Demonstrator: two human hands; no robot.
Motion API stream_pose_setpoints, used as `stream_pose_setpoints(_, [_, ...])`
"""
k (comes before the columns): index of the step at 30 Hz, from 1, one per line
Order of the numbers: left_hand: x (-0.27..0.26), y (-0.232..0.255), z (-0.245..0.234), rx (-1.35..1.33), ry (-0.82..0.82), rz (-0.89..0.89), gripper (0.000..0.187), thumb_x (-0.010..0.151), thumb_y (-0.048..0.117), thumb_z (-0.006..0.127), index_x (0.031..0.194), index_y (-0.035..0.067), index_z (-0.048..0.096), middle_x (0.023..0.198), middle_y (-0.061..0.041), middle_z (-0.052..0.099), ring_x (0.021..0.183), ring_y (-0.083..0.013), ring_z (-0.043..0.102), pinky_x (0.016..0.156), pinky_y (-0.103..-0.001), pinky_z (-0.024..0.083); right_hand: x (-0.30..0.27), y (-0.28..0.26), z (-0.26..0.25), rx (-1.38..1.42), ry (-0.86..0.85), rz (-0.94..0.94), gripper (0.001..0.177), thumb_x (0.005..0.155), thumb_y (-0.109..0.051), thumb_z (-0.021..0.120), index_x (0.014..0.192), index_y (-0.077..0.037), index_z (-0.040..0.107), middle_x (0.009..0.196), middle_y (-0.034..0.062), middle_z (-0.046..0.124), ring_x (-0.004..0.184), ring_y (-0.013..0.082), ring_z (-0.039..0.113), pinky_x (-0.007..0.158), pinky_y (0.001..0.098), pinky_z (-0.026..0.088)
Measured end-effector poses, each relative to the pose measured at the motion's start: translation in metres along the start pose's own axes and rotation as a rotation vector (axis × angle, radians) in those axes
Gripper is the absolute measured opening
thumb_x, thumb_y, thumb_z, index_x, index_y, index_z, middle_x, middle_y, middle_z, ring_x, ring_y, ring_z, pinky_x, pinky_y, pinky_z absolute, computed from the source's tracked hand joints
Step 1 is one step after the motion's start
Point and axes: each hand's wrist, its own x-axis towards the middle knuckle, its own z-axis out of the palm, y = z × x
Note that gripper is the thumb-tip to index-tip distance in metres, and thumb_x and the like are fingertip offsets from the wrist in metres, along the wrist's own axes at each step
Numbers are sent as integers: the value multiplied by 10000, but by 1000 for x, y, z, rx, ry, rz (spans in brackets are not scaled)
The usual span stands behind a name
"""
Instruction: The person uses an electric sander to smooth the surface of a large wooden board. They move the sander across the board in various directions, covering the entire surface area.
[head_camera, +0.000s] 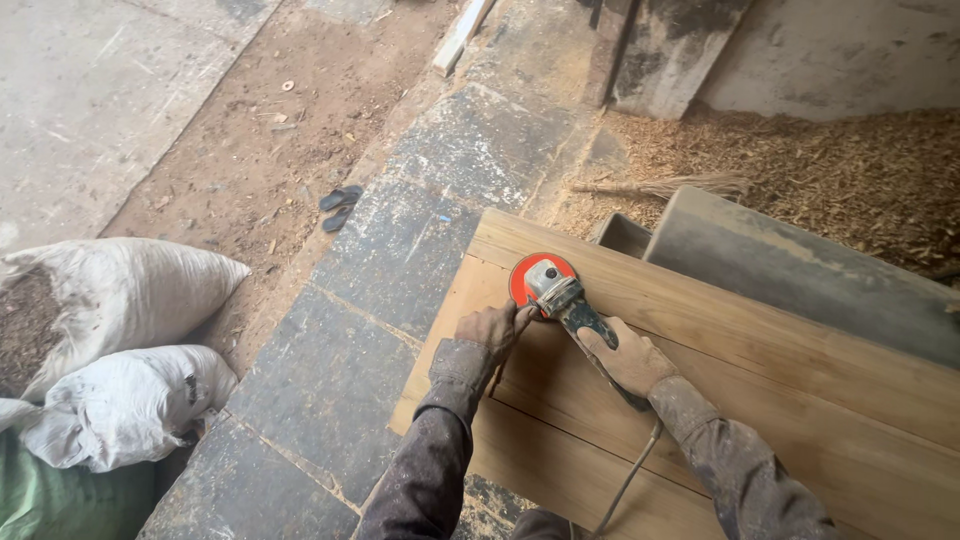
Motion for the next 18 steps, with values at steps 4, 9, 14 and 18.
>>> stream_pose_setpoints(4, [-4, 17, 5, -7, -20, 60, 501, 1012, 595, 458, 1167, 157, 644, 784, -210, 712, 741, -447, 698, 684, -552, 551, -17, 16, -3, 33, 17, 64, 661, 875, -704, 495, 1295, -206, 609, 860, 163, 785, 870, 319, 779, 844, 468, 573])
stream_pose_setpoints(9, [-6, 54, 22, 4, 8, 192, 462, 1038, 562, 471, 1123, 137, 634, 772, -187, 699, 723, -423, 697, 644, -539, 541, -39, 51, -18, 142, 68, 125, 651, 861, -699, 524, 1225, -171, 635, 798, 125, 774, 738, 275, 788, 750, 445, 605])
stream_pose_setpoints(14, [-24, 88, 57, 228, -3, 466, 363, 1066, 292, 515, 1419, 208, 506, 975, -155, 676, 779, -357, 665, 635, -498, 534, -67, 110, -35, 138, 134, 167, 634, 892, -691, 520, 1141, -121, 645, 766, 120, 774, 687, 230, 778, 716, 427, 597])
stream_pose_setpoints(18, [-33, 116, 85, 523, 128, 730, 765, 949, 92, 576, 1644, 251, 300, 1182, -108, 583, 846, -255, 648, 628, -418, 539, -91, 145, -42, 238, 174, 218, 606, 885, -661, 519, 1104, -112, 646, 769, 133, 765, 673, 273, 777, 692, 447, 615])
